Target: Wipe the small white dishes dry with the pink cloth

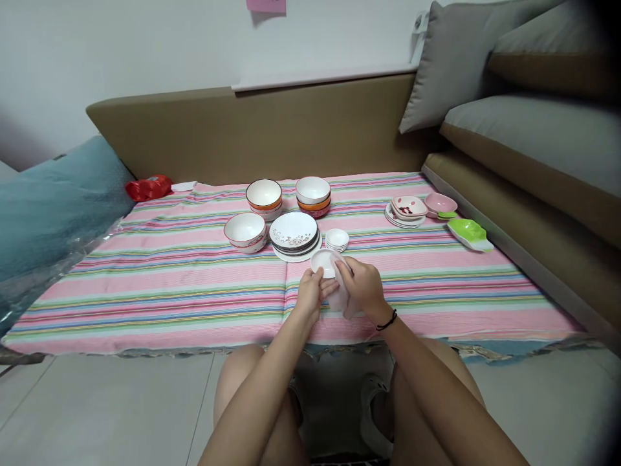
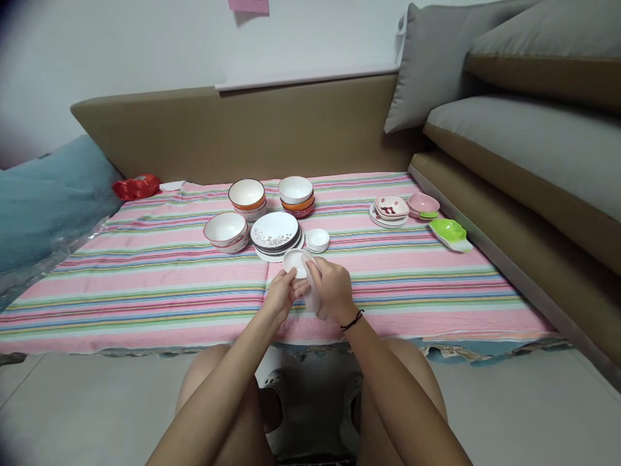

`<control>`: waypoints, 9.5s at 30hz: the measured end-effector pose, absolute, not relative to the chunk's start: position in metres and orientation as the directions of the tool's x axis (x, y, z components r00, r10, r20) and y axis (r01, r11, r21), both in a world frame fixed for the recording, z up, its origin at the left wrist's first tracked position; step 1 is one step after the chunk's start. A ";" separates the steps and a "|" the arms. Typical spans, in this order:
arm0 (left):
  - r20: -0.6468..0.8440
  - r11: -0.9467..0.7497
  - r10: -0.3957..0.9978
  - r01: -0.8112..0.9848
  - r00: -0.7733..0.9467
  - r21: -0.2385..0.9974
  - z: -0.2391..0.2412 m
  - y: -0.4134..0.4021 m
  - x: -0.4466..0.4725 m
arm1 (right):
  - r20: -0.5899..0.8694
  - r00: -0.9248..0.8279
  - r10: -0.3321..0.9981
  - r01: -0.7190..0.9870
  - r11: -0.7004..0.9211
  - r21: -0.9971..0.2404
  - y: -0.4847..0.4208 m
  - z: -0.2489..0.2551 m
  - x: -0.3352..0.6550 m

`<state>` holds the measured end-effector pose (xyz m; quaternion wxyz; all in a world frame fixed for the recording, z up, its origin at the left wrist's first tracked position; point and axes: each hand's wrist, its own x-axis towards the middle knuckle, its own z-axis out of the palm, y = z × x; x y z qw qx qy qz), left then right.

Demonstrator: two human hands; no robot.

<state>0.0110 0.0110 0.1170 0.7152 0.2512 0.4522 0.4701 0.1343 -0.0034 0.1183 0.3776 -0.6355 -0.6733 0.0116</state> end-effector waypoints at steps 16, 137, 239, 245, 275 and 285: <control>-0.003 -0.015 0.996 0.202 0.091 0.979 0.112 0.015 0.002 | 0.264 0.256 0.930 0.160 0.228 -0.960 0.001 0.125 0.136; -0.311 0.361 0.923 -0.238 0.225 0.902 0.123 0.014 0.003 | 0.437 0.161 0.885 0.768 0.165 -0.619 -0.004 0.125 0.142; 0.247 -0.406 0.900 0.486 0.359 0.774 0.127 0.021 -0.009 | 0.492 0.113 0.863 0.843 0.179 -0.507 -0.001 0.110 0.142; 0.078 -0.112 0.972 0.146 0.222 0.983 0.119 0.022 -0.005 | 0.459 0.249 0.853 0.797 0.089 -0.598 -0.001 0.115 0.144; -0.114 0.124 0.981 -0.057 0.158 0.991 0.125 0.023 -0.009 | 0.443 0.267 0.856 0.800 0.060 -0.597 -0.001 0.116 0.137; -0.237 0.282 0.952 -0.247 0.195 0.927 0.127 0.015 -0.001 | 0.359 0.314 0.879 0.662 0.068 -0.746 -0.001 0.114 0.134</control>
